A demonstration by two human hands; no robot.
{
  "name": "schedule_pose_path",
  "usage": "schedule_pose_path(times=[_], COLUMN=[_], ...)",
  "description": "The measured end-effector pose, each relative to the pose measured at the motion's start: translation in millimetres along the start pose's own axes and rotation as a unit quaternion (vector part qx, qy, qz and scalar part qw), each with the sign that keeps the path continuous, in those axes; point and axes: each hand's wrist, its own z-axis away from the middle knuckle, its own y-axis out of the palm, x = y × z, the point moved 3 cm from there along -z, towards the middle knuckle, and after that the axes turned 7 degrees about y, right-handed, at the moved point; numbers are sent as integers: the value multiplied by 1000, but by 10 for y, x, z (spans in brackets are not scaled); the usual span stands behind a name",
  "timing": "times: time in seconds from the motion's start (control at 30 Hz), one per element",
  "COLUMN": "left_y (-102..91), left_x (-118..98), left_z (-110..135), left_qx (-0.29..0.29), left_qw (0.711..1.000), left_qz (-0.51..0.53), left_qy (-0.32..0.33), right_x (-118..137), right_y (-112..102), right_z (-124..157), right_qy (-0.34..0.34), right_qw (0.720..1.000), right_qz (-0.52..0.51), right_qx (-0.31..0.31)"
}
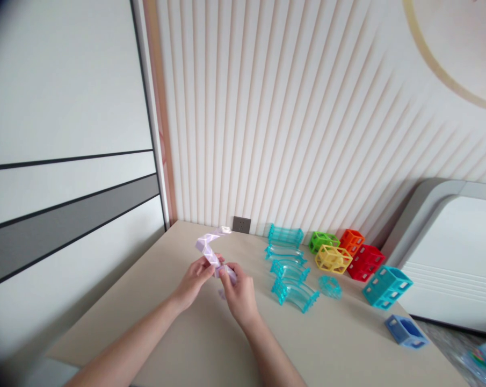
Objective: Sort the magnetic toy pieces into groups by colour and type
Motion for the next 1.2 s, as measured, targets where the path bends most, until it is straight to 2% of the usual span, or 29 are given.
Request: schedule_pose_path(times=[0.1,0.2,0.37,0.7,0.9,1.07,1.2], left_y=[-11,-28,-31,-42,-32,-12,-11], left_x=[19,34,11,-4,-25,-4,19], left_z=[0,-19,-31,-18,-8,-8,-29], left_qx=[-34,-39,-27,-25,-25,-31,-45], left_qw=[999,999,998,999,999,999,998], left_qz=[11,-7,-18,-13,-12,-9,-2], left_qy=[4,24,45,32,41,44,32], right_x=[8,20,73,49,76,93,164], right_y=[-14,-12,-13,-3,-4,-7,-13], right_z=[34,64,91,78,83,107,135], right_qy=[-63,-100,-103,-46,-85,-170,-252], right_qw=[992,983,987,999,994,968,922], right_qz=[106,149,114,20,74,172,276], right_qx=[-32,-48,-38,15,-2,-63,-104])
